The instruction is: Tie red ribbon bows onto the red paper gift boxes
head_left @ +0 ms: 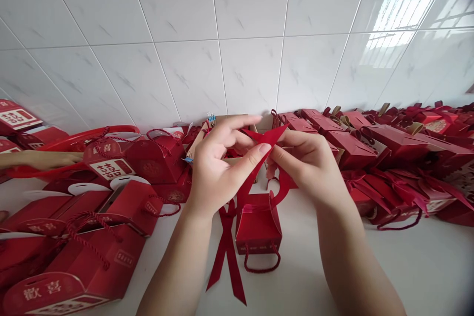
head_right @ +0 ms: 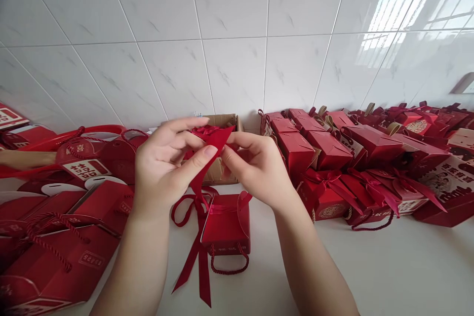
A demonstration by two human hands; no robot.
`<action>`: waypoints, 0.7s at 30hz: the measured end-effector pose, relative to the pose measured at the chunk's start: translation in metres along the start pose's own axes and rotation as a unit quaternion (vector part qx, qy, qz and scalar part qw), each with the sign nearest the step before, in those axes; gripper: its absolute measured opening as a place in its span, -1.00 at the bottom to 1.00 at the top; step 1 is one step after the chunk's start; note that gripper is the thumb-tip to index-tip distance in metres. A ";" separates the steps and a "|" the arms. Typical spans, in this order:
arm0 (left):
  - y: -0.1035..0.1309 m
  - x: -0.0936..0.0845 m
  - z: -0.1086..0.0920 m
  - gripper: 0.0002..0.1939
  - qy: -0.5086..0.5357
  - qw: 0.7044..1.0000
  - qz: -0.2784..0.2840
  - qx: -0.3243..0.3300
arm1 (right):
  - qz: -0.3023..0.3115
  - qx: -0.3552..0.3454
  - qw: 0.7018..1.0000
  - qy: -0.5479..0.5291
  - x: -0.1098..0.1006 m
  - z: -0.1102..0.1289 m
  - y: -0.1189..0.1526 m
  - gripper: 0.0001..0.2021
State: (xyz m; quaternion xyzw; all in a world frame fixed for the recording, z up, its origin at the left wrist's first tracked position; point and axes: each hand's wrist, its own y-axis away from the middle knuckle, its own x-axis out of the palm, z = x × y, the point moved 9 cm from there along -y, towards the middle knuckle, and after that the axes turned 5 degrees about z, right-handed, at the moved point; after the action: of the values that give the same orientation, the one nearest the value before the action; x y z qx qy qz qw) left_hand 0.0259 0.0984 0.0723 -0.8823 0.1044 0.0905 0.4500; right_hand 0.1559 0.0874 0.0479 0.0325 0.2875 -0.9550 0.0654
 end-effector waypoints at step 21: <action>-0.007 0.001 0.017 -0.93 0.002 0.999 0.040 0.005 | 0.045 0.064 0.989 -0.126 0.006 -0.033 -0.007 -0.68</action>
State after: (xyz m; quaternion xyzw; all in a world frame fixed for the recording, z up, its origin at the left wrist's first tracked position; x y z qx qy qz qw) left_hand 0.0275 0.1160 0.0681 -0.8754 0.1409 0.1057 0.4501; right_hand 0.1494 0.1109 0.0237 -0.0712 0.2134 -0.9640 0.1415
